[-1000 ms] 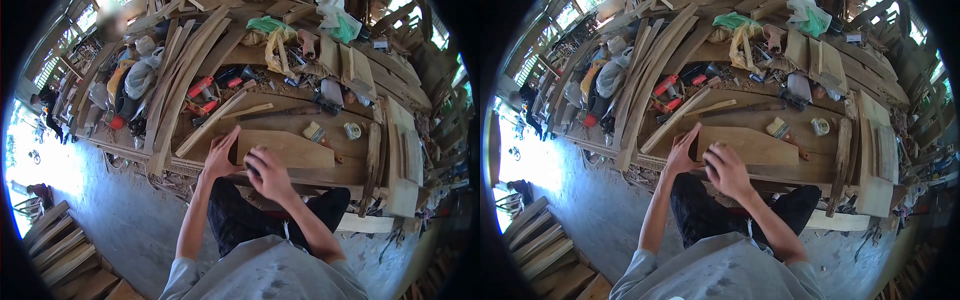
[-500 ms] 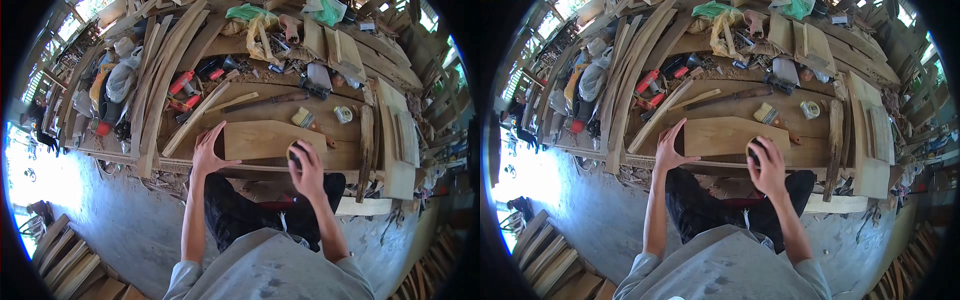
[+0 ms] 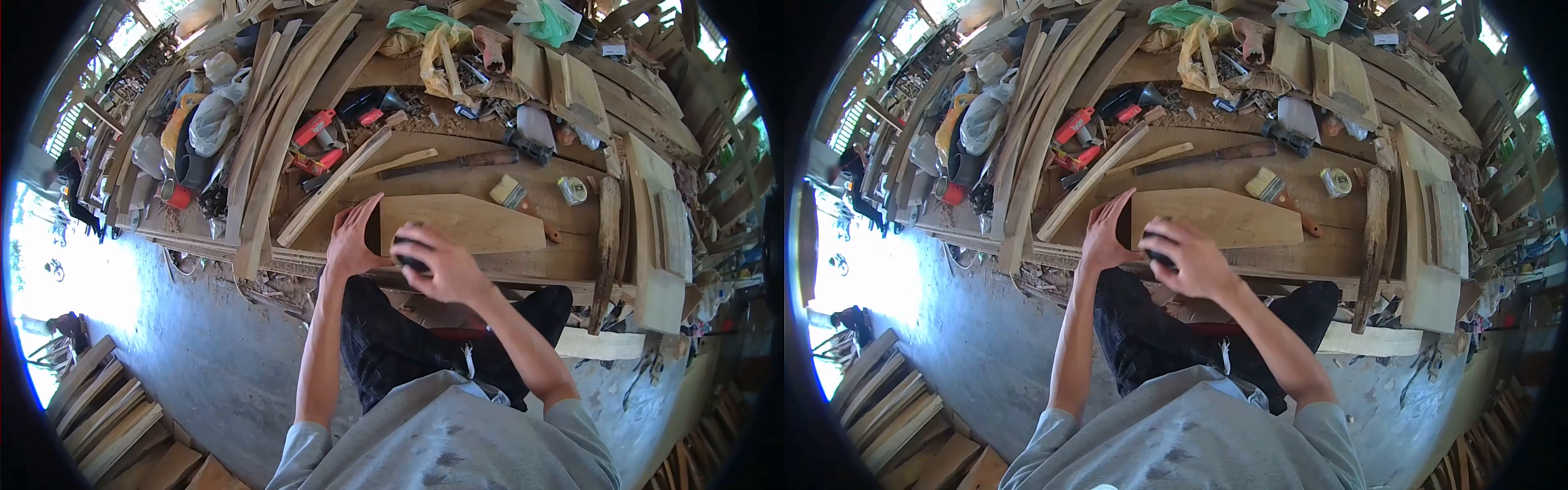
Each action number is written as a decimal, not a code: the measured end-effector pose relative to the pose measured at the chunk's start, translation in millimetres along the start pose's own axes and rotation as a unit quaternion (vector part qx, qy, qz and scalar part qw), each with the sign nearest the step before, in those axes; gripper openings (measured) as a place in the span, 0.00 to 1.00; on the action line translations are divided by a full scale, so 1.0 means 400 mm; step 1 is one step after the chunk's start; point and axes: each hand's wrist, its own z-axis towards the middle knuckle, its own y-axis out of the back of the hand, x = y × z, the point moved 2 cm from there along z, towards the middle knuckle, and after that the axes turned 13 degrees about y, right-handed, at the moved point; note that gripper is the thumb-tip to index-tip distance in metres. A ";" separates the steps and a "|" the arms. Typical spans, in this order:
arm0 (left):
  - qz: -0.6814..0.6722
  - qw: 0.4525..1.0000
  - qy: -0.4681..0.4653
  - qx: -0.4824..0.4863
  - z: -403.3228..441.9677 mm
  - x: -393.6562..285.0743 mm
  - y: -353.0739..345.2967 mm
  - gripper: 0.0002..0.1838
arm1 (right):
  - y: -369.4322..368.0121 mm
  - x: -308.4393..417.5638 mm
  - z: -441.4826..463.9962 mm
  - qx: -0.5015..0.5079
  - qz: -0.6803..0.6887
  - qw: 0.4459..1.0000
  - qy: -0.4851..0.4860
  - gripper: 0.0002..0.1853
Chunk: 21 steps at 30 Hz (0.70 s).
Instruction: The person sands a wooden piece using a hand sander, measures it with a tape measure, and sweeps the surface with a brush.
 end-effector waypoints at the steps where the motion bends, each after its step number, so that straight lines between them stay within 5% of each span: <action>1: 0.007 1.000 0.006 -0.001 -0.002 -0.007 0.002 0.72 | 0.004 -0.033 0.000 -0.029 -0.025 0.998 -0.049 0.20; 6: 0.016 1.000 0.015 -0.014 -0.001 -0.011 0.005 0.72 | -0.015 -0.105 0.051 -0.117 -0.213 0.961 -0.132 0.21; 8: 0.014 1.000 0.013 0.003 0.001 0.006 -0.005 0.72 | -0.047 -0.041 0.063 -0.014 -0.049 0.999 -0.003 0.22; 10: -0.006 1.000 0.005 0.000 0.002 0.016 -0.009 0.73 | -0.054 -0.043 0.066 -0.002 -0.049 0.998 0.035 0.21; 16: 0.002 1.000 0.009 -0.010 0.003 -0.011 0.000 0.70 | 0.044 -0.114 -0.028 -0.161 -0.194 0.953 -0.168 0.20; 21: -0.001 1.000 0.003 -0.018 0.006 -0.015 0.004 0.70 | 0.175 -0.067 -0.259 -0.167 -0.222 0.940 -0.199 0.21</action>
